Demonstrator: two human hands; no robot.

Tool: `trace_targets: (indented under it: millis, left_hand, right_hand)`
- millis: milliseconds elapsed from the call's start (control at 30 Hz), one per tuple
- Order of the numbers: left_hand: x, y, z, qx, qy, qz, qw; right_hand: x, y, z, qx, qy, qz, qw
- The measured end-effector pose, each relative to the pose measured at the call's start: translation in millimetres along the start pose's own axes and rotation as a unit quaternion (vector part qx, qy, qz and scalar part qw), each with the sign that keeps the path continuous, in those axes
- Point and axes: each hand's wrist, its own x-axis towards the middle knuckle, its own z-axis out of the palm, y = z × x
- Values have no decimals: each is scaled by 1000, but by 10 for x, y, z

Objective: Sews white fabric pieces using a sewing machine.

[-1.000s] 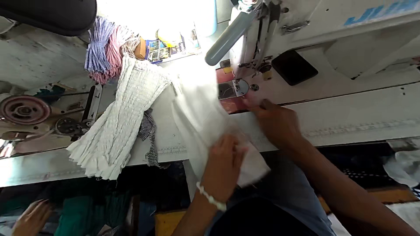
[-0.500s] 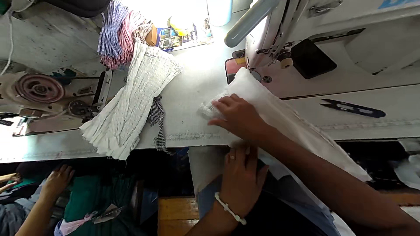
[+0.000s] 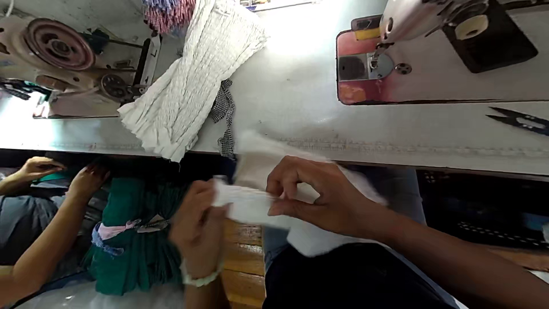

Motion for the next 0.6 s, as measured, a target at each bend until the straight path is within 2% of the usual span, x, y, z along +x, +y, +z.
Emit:
trace_targets:
  millis: [67, 133, 200, 267, 300, 367, 433, 500, 600]
  left_hand:
    - [-50, 32, -494, 97, 64, -24, 993]
    - [-140, 13, -1057, 179, 91, -38, 979]
    - [-253, 36, -1505, 248, 96, -57, 962]
    - [-333, 93, -1734, 330, 89, -92, 935]
    - [-374, 84, -1798, 369, 79, -102, 921]
    - [-453, 19, -1811, 423, 52, -113, 897]
    - [-543, -109, -1732, 447, 57, -135, 882]
    - [-614, -226, -1633, 439, 69, -151, 883]
    - [-705, -388, -1480, 401, 79, -169, 897]
  right_hand:
    - [-25, 106, 122, 24, 28, 23, 999]
    - [-100, 323, 289, -7, 34, 73, 997]
    - [-219, 578, 519, -75, -61, 117, 988]
    - [-361, 870, 836, -137, -232, 108, 957]
    - [-416, 997, 1000, -163, -337, 108, 921]
    - [-507, 1162, 1300, -233, -504, 113, 824]
    - [-580, 1209, 1483, -296, -585, 138, 743]
    - [-571, 1204, 1505, -316, -611, 141, 712]
    - [-471, 1188, 1427, -301, -615, 126, 718]
